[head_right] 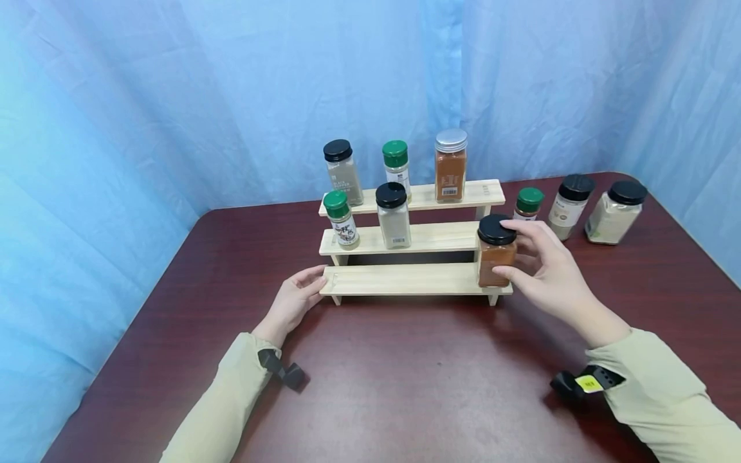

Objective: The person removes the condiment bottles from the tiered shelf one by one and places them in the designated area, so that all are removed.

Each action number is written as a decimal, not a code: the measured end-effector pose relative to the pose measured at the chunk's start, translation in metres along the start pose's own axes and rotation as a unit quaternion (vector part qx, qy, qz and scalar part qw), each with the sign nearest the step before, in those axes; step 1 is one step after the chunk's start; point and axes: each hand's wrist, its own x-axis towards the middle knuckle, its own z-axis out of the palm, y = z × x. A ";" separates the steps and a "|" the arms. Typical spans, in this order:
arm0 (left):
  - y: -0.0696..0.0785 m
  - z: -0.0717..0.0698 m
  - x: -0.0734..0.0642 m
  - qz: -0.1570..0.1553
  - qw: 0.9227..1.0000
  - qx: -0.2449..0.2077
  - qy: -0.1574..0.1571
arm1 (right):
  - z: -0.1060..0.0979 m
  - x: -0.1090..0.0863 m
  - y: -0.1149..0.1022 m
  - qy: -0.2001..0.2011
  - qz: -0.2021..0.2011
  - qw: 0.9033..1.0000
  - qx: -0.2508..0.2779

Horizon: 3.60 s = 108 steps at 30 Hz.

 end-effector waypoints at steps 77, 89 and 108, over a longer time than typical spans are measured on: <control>0.001 0.001 0.000 0.005 1.000 0.017 -0.001 | -0.025 0.004 0.089 -0.004 0.136 0.986 -0.097; 0.002 0.000 -0.001 0.005 1.000 0.015 -0.002 | -0.027 0.009 0.087 -0.016 0.139 0.981 -0.134; 0.002 0.001 -0.001 0.006 1.000 0.008 -0.004 | -0.042 0.018 0.074 0.001 0.105 0.987 -0.121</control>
